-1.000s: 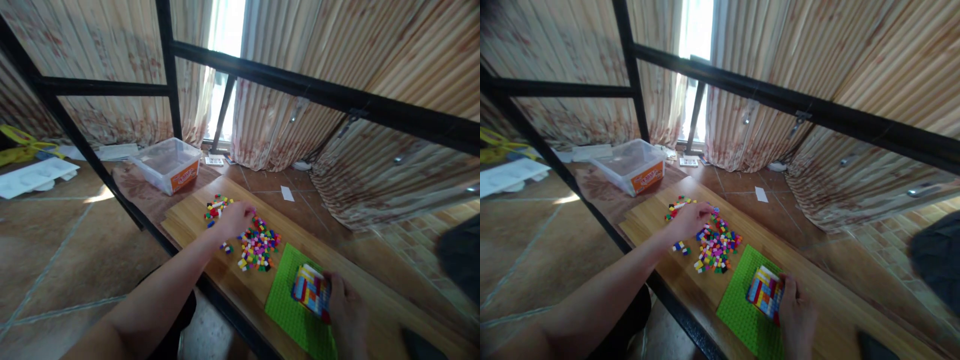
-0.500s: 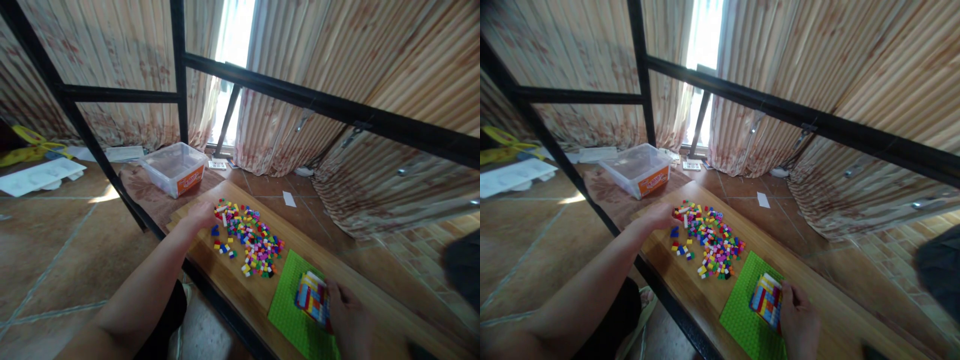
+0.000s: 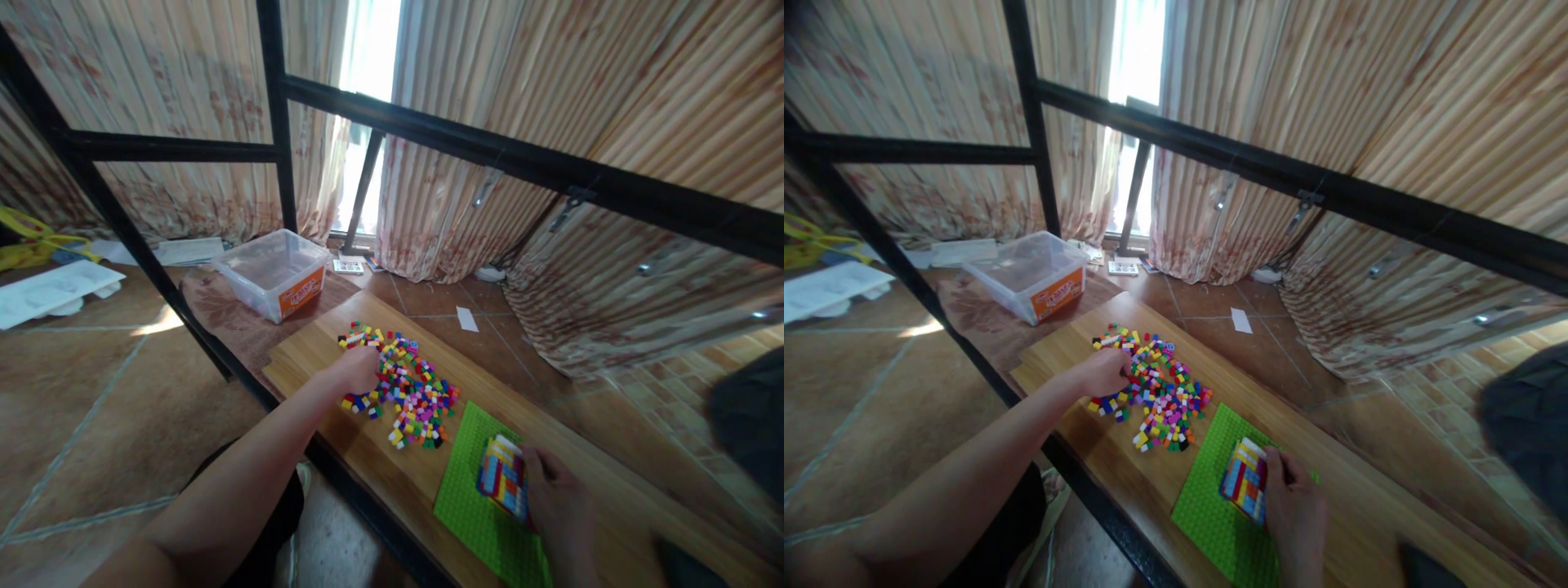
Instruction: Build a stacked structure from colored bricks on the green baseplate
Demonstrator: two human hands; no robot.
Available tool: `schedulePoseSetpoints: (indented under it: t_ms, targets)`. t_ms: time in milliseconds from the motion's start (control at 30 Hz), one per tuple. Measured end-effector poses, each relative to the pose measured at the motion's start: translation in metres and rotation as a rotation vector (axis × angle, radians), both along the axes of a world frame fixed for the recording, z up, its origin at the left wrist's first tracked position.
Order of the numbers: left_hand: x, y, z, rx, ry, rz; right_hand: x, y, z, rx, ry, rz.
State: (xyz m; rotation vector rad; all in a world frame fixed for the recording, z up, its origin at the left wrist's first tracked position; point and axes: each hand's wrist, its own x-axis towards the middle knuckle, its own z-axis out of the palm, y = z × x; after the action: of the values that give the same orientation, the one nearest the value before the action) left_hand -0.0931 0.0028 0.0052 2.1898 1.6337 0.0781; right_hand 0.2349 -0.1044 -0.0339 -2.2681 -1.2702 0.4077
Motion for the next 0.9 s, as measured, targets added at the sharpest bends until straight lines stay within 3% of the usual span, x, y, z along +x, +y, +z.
schedulePoseSetpoints:
  t_ms: [300,433,500,667,733,800,900]
  targets:
    - [0.029,-0.014,-0.002,0.012,-0.162,-0.181,-0.001,0.001,-0.001,0.013,-0.005,0.004]
    - [0.035,-0.016,-0.002,0.039,-0.344,-0.243,0.0,0.0,-0.002,0.04,-0.004,0.026]
    - [0.03,-0.009,-0.002,0.097,-0.408,-0.172,0.0,-0.001,-0.002,0.043,-0.01,0.031]
    - [-0.007,0.031,-0.009,0.453,-0.295,0.343,-0.002,0.0,-0.001,0.027,-0.021,0.04]
    - [-0.025,0.047,-0.016,0.487,-0.212,0.447,-0.003,0.001,-0.002,0.029,-0.017,0.047]
    - [-0.039,0.057,-0.025,0.434,-0.206,0.46,-0.003,0.001,-0.001,0.034,-0.022,0.05]
    - [-0.047,0.064,-0.039,0.377,-0.254,0.327,-0.004,0.0,-0.001,0.033,-0.03,0.051]
